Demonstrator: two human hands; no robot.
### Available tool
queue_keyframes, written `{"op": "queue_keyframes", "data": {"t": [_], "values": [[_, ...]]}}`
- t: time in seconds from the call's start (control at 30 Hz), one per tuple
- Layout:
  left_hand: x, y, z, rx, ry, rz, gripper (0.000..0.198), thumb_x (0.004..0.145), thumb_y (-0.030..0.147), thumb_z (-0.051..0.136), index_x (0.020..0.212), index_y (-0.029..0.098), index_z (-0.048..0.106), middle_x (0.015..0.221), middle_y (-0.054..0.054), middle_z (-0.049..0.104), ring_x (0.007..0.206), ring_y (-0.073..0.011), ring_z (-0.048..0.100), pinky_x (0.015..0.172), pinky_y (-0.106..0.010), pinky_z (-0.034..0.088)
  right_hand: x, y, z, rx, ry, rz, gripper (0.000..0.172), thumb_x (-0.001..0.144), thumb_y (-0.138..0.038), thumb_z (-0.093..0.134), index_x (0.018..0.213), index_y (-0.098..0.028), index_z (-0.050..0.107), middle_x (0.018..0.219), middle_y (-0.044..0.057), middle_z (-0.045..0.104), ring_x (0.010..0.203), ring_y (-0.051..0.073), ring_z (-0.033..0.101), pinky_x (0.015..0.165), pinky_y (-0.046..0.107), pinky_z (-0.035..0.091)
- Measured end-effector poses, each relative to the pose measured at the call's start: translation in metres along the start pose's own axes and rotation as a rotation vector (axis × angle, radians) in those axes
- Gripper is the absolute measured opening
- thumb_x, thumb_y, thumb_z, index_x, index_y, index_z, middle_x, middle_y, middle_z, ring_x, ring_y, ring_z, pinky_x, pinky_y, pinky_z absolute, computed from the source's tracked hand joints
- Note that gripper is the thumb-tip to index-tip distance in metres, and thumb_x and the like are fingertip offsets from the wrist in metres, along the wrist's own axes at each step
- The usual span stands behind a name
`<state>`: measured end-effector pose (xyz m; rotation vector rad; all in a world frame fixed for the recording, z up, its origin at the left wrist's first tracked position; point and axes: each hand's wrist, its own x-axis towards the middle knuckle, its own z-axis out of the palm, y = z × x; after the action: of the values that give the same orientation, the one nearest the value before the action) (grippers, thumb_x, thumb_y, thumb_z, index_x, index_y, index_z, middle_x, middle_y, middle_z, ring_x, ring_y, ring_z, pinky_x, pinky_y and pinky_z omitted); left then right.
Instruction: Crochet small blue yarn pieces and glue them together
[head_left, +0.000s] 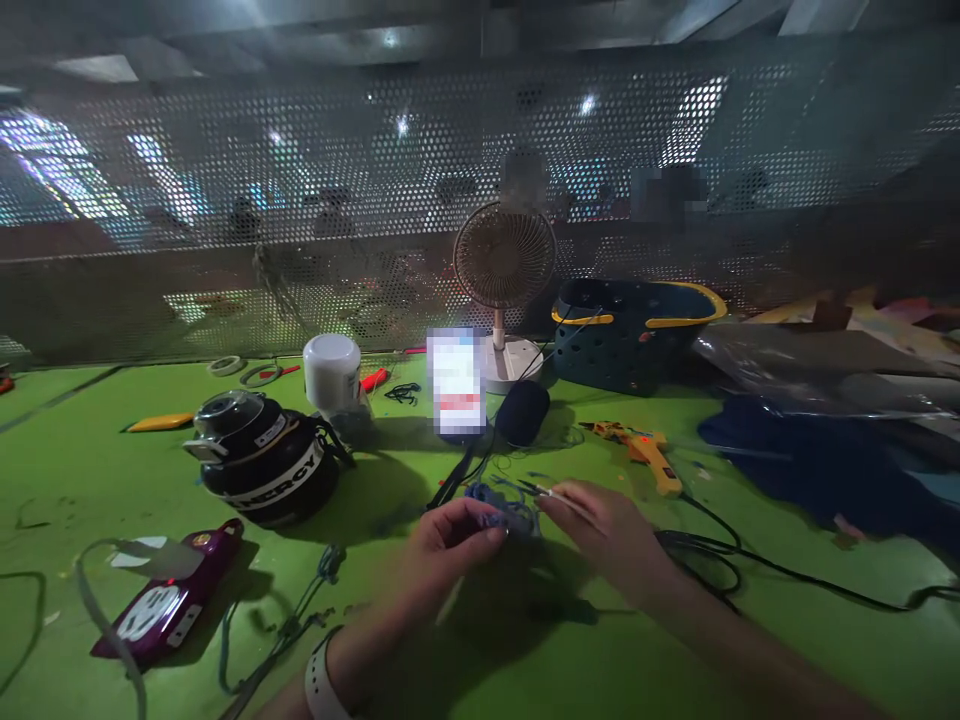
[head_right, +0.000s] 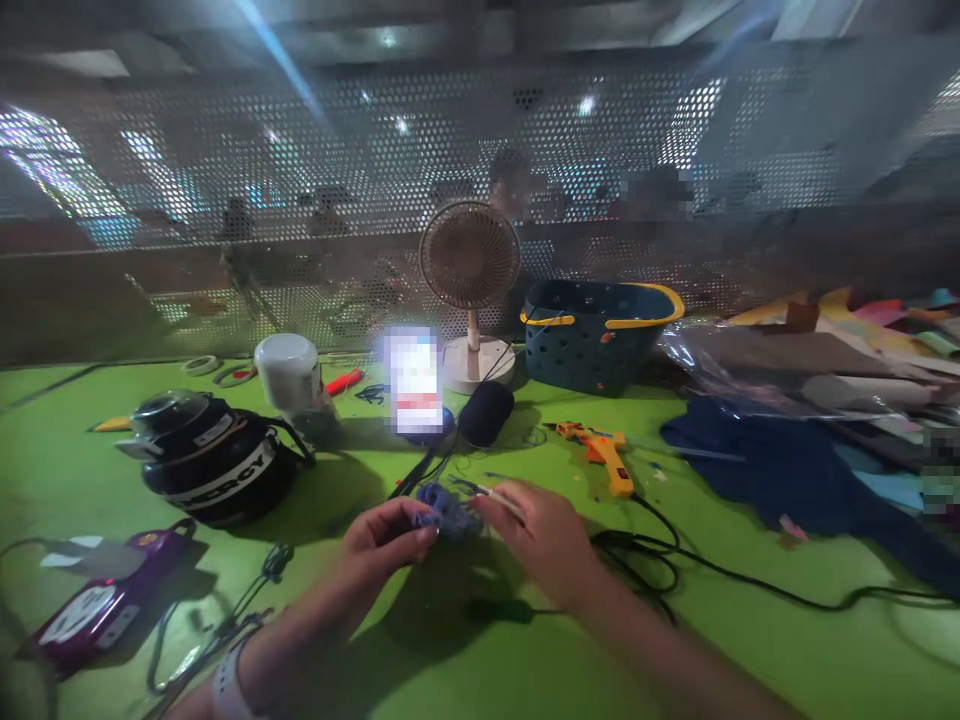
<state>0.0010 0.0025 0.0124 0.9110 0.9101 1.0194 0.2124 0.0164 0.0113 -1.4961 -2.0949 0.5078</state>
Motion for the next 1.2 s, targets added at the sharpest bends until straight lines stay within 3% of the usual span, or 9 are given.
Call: {"op": "queue_keyframes", "data": {"t": [0.13, 0.27, 0.33, 0.47, 0.67, 0.8, 0.93, 1.03, 1.2], "values": [[0.001, 0.004, 0.002, -0.107, 0.063, -0.031, 0.03, 0.059, 0.034, 0.088, 0.081, 0.018, 0.074, 0.073, -0.001, 0.071, 0.063, -0.0091, 0.059, 0.058, -0.017, 0.045, 0.005, 0.017, -0.001, -0.152, -0.009, 0.049, 0.037, 0.086, -0.05, 0.054, 0.072, -0.02, 0.07, 0.068, 0.008, 0.068, 0.065, 0.024, 0.061, 0.057, 0.032, 0.043], [0.0, 0.0, 0.001, -0.072, 0.115, 0.033, 0.034, 0.061, 0.033, 0.087, 0.088, 0.018, 0.074, 0.076, -0.001, 0.072, 0.062, -0.0082, 0.058, 0.058, -0.016, 0.045, 0.004, 0.006, -0.009, 0.011, 0.064, -0.028, 0.032, 0.089, -0.04, 0.046, 0.097, -0.019, 0.069, 0.103, 0.013, 0.066, 0.101, 0.029, 0.057, 0.084, 0.042, 0.045], [0.001, -0.003, 0.001, -0.033, 0.09, 0.09, 0.03, 0.064, 0.032, 0.086, 0.089, 0.019, 0.074, 0.077, -0.001, 0.072, 0.067, -0.0094, 0.06, 0.063, -0.017, 0.047, 0.004, -0.007, -0.01, 0.264, -0.022, -0.036, 0.036, 0.095, -0.041, 0.037, 0.098, -0.02, 0.066, 0.099, 0.009, 0.066, 0.094, 0.022, 0.059, 0.081, 0.034, 0.046], [0.001, -0.004, 0.0, 0.046, 0.047, 0.187, 0.023, 0.066, 0.03, 0.085, 0.083, 0.019, 0.075, 0.078, -0.002, 0.074, 0.072, -0.0107, 0.062, 0.069, -0.018, 0.049, 0.008, -0.023, 0.0, 0.661, -0.23, 0.051, 0.032, 0.085, -0.049, 0.056, 0.083, -0.017, 0.062, 0.072, 0.001, 0.06, 0.067, 0.015, 0.056, 0.06, 0.026, 0.043], [-0.002, 0.003, 0.0, 0.122, 0.041, 0.142, 0.031, 0.072, 0.045, 0.076, 0.082, 0.015, 0.076, 0.073, -0.005, 0.073, 0.063, -0.0136, 0.061, 0.059, -0.023, 0.051, 0.012, -0.024, 0.002, 0.739, -0.248, 0.073, 0.023, 0.076, -0.039, 0.064, 0.077, -0.017, 0.058, 0.066, -0.003, 0.053, 0.061, 0.012, 0.049, 0.058, 0.024, 0.039], [-0.004, 0.005, 0.002, 0.301, 0.096, 0.213, 0.021, 0.066, 0.034, 0.081, 0.07, 0.015, 0.077, 0.061, -0.004, 0.071, 0.054, -0.012, 0.058, 0.053, -0.02, 0.046, 0.011, -0.027, -0.002, 0.744, -0.194, 0.072, 0.019, 0.074, -0.035, 0.065, 0.073, -0.018, 0.056, 0.066, -0.003, 0.052, 0.063, 0.013, 0.049, 0.059, 0.025, 0.039], [-0.006, 0.007, 0.005, 0.478, 0.176, 0.338, 0.019, 0.071, 0.028, 0.078, 0.087, 0.018, 0.077, 0.074, -0.005, 0.077, 0.064, -0.0163, 0.065, 0.061, -0.023, 0.05, 0.012, -0.029, -0.002, 0.737, -0.128, 0.078, 0.019, 0.078, -0.035, 0.063, 0.075, -0.018, 0.056, 0.071, -0.002, 0.052, 0.068, 0.014, 0.048, 0.063, 0.026, 0.039], [-0.006, 0.006, 0.004, 0.382, 0.054, 0.231, 0.031, 0.075, 0.033, 0.075, 0.102, 0.02, 0.074, 0.085, -0.006, 0.077, 0.076, -0.0188, 0.069, 0.064, -0.023, 0.051, 0.012, -0.025, -0.004, 0.763, -0.272, 0.067, 0.02, 0.077, -0.036, 0.066, 0.077, -0.017, 0.059, 0.068, -0.002, 0.054, 0.064, 0.013, 0.05, 0.061, 0.025, 0.04], [0.0, 0.0, -0.003, 0.183, -0.021, 0.044, 0.024, 0.064, 0.034, 0.084, 0.079, 0.017, 0.078, 0.069, -0.003, 0.075, 0.059, -0.0098, 0.061, 0.057, -0.018, 0.046, 0.009, -0.019, -0.005, 0.788, -0.402, 0.067, 0.022, 0.075, -0.036, 0.07, 0.079, -0.016, 0.062, 0.072, -0.002, 0.058, 0.066, 0.012, 0.053, 0.063, 0.024, 0.042]]}}
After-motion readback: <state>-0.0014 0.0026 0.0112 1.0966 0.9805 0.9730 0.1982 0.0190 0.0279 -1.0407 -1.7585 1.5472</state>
